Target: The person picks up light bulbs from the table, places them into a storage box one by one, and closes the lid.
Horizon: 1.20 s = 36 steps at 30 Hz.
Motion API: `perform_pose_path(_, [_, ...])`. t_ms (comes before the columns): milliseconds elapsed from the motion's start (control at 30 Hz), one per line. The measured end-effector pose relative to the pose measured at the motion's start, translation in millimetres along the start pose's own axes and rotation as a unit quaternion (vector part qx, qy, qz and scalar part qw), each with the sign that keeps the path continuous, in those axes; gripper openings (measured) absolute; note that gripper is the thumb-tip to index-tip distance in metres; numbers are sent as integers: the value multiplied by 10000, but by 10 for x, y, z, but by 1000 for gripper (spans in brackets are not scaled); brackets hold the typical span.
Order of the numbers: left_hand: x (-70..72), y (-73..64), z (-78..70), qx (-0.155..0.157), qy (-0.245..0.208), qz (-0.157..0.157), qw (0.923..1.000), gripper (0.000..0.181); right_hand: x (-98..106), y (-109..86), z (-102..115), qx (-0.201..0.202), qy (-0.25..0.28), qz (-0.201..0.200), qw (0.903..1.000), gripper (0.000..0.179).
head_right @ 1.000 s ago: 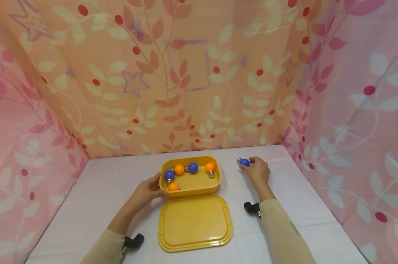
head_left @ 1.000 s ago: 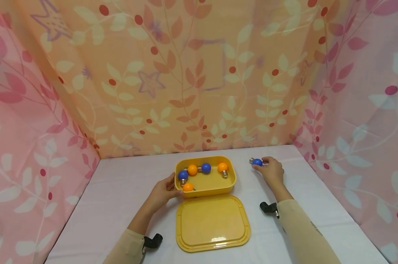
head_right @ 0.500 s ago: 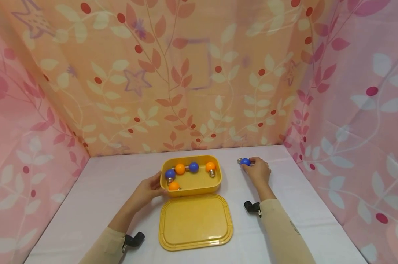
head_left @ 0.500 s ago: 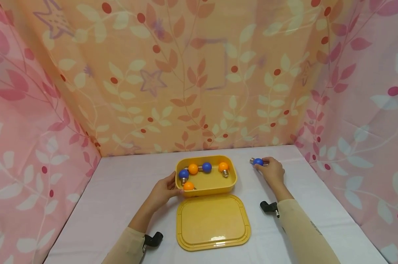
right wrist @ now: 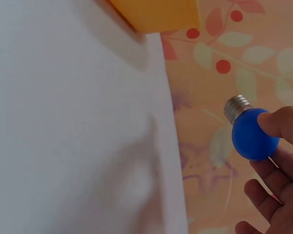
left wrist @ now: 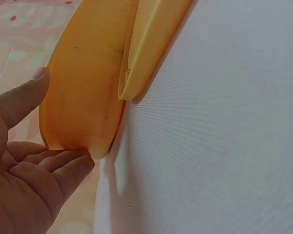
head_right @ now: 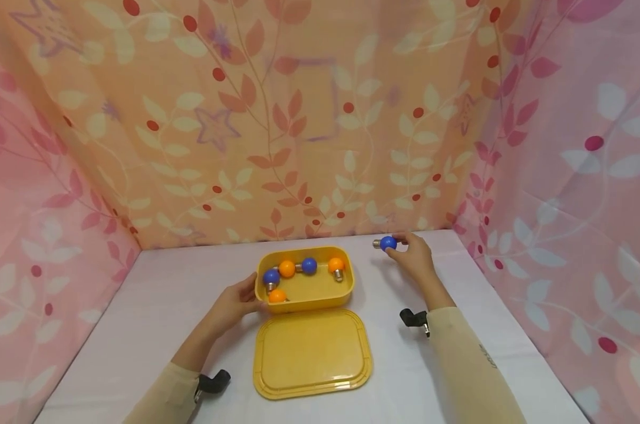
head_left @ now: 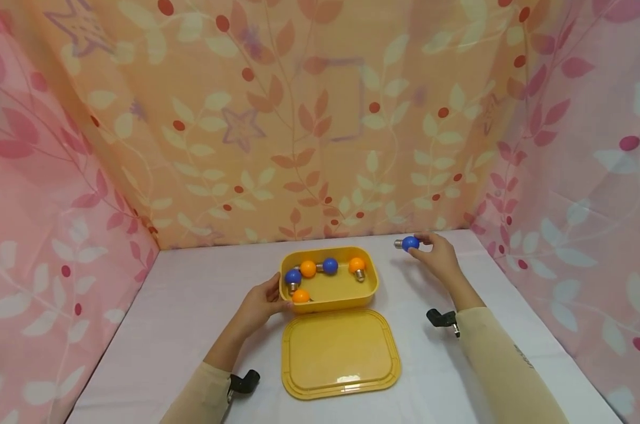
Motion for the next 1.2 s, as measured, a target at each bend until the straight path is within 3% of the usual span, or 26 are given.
perform_pose_path(167, [5,4,-24,-8,-25,43,10000,92,170,98,182,174,-40,375,9991,53])
perform_pose_path(333, [-8,-10,-26,-9,-103,65,9999,91,260,177,313,411,338,585,9969,50])
perform_pose_path(467, [-7,-12,-21,12,-66,39,10000,91,286,230,431,451,433,1013,9929,49])
perform_pose_path(700, [14,-5,-11,52,-110,31,9999,94,296,268,645,788,323,1977,9765,50])
perform_pose_path(867, [18,4,-1,-12,-142,85,9999,96,303,322,769,1171,266,2208,9679,44])
perform_pose_path(1200, [20,15,6,116,-53,67,9999,98,285,438,1067,1446,162,2774,9497,42])
Point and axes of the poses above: each hand's wrist, its own y-axis towards the middle knuckle, its own x-axis out of the back of the hand, z = x × y, the point moved 2 cm from there along y, towards the middle knuckle
